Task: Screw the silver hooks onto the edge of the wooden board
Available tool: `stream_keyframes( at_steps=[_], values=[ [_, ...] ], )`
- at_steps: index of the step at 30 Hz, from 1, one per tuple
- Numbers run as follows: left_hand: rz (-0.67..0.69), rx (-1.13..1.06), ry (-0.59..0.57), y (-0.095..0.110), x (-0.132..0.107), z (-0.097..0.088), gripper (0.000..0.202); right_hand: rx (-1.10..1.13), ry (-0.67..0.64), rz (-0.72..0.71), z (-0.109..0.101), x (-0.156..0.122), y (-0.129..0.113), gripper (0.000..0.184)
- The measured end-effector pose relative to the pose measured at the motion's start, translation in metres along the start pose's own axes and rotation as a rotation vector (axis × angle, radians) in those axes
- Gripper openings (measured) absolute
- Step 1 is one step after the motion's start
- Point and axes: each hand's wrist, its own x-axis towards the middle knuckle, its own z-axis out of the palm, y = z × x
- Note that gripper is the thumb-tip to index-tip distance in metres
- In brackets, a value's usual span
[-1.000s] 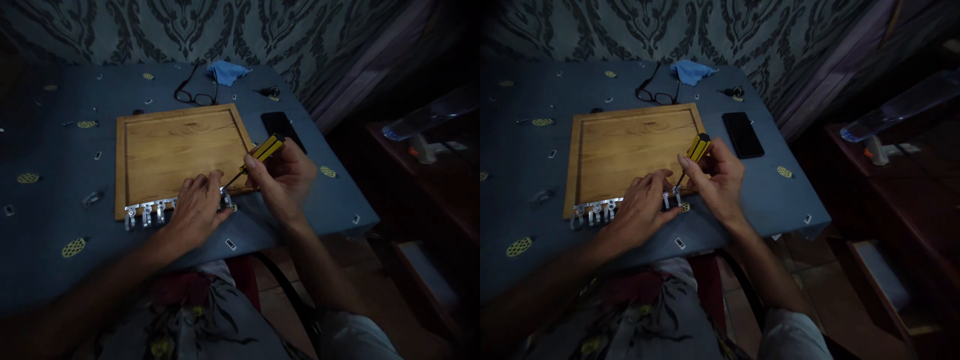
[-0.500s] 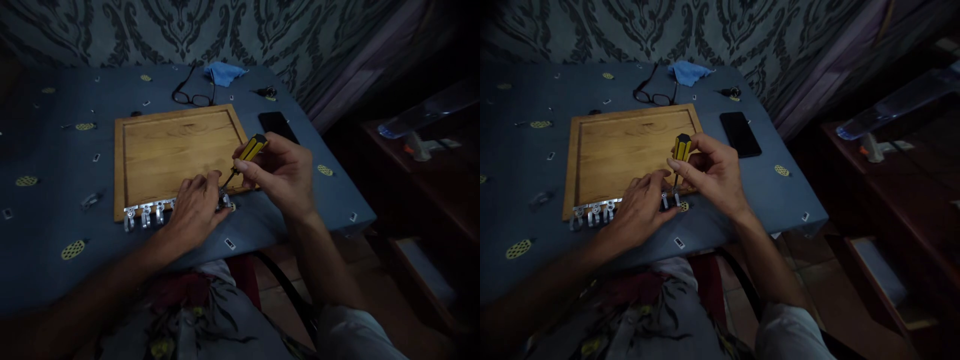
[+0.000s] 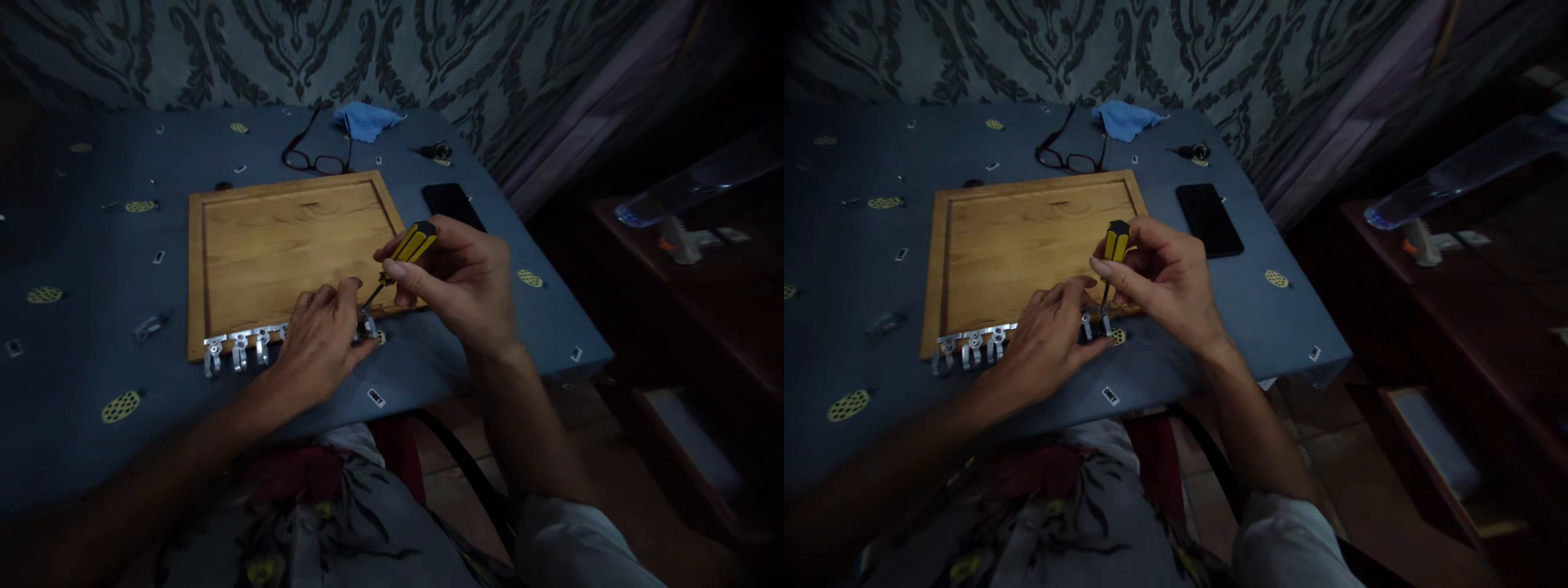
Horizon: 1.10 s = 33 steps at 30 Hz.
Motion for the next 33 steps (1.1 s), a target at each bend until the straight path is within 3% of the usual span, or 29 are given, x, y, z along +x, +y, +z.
stream_keyframes(
  at_steps=[11,17,23,33],
  values=[
    [0.009,-0.002,0.008,-0.001,-0.001,0.001,0.057,0.010,-0.072,0.044,-0.007,0.000,-0.007,0.035],
    [-0.004,0.009,0.003,0.001,0.000,0.001,0.057,-0.079,0.058,-0.006,0.007,-0.002,-0.001,0.038],
    [0.011,0.022,0.020,-0.001,-0.001,0.002,0.054,-0.113,0.356,-0.103,0.019,-0.010,0.002,0.038],
    [0.010,0.019,0.004,-0.001,-0.001,0.001,0.060,-0.129,0.289,-0.046,0.013,-0.014,0.009,0.040]
  ],
)
